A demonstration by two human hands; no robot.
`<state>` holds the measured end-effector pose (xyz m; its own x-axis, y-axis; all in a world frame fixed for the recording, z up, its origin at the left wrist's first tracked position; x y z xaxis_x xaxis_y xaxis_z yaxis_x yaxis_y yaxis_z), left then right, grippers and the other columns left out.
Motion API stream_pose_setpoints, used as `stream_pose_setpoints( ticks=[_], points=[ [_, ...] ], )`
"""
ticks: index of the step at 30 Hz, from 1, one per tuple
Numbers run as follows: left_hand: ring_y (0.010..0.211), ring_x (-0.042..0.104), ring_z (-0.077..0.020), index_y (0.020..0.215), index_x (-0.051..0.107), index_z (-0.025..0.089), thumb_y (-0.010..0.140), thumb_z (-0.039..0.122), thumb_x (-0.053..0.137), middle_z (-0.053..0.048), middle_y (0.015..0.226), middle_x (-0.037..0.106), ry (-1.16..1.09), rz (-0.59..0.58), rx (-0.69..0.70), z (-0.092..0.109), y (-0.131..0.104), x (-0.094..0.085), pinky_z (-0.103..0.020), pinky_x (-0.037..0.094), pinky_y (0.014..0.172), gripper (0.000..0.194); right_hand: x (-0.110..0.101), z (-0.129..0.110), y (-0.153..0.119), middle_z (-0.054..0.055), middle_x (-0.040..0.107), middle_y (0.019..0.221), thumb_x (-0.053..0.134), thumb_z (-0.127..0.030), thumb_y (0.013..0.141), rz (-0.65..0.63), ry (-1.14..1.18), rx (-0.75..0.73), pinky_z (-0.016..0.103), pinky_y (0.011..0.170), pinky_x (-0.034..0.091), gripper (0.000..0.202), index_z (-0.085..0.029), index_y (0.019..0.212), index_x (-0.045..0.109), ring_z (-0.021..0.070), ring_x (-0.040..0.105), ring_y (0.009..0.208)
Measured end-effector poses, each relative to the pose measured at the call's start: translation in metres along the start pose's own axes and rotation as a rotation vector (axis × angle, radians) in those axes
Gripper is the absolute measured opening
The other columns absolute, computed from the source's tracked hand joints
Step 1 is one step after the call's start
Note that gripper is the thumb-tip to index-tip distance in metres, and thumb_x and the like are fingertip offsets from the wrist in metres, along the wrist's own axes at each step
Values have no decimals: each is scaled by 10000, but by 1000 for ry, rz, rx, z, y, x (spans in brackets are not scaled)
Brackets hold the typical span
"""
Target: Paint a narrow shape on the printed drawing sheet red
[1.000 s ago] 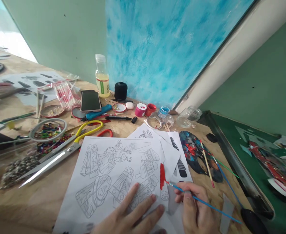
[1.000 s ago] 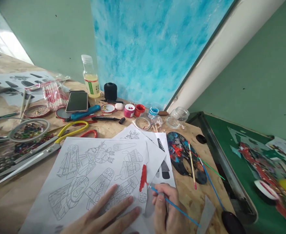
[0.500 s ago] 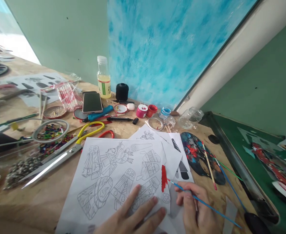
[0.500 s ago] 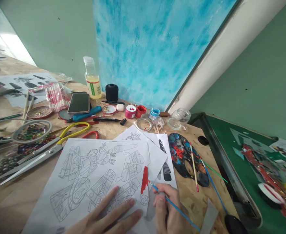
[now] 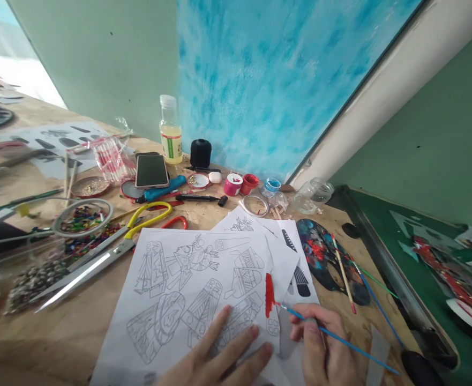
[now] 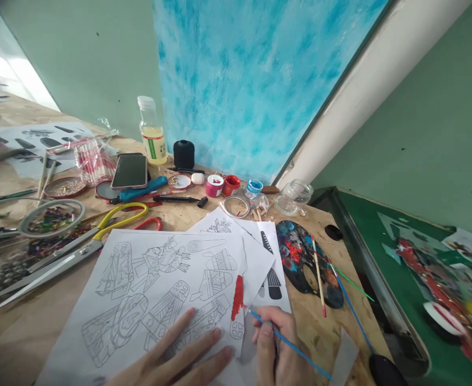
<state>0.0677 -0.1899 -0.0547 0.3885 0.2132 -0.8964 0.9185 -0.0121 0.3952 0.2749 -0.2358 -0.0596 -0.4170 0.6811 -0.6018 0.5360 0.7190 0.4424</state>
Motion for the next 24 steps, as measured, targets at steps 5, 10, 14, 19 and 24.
stream_pose_setpoints(
  ticks=[5,10,14,19,24],
  points=[
    [1573,493,-191,1607,610,414,1206,433,549,133,1759,504,34,17,13,3,0,5,-414,546,1160,405,2,1,1,3,748,743,454,-555,1178,-19,-11,20,245,611,581,392,-251,1116,693,173,780,663],
    [1567,490,-184,1589,629,404,1200,418,572,142,1735,532,15,5,5,2,-1,6,-413,513,1217,393,1,1,0,15,763,753,466,-556,1169,4,1,31,249,605,583,384,-250,1115,691,172,754,622],
    [1559,497,-175,1600,621,385,1192,438,592,134,1747,523,0,11,-21,2,0,3,-398,487,1264,413,3,1,0,-7,746,754,462,-558,1171,-17,-10,39,247,620,569,383,-258,1100,689,154,719,595],
    [1549,517,-184,1608,618,369,1214,387,544,122,1727,551,-4,3,-4,2,4,-1,-419,419,1331,401,2,5,-1,-8,744,764,449,-547,1185,-11,8,38,252,674,569,363,-255,1157,662,163,763,689],
    [1547,515,-175,1607,615,382,1211,369,554,137,1721,554,-19,-32,0,-2,4,-1,-392,487,1270,400,4,7,-2,-26,710,737,447,-555,1183,-30,-3,42,252,682,571,364,-258,1161,656,166,771,702]
  ],
)
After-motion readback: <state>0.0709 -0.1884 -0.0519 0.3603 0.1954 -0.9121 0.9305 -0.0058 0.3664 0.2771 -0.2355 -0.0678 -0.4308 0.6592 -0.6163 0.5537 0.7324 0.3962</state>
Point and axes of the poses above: each hand's wrist, its own y-axis towards the middle knuckle, its own x-axis out of the palm, z = x × y, the point moved 9 cm from there along y, towards the middle knuckle
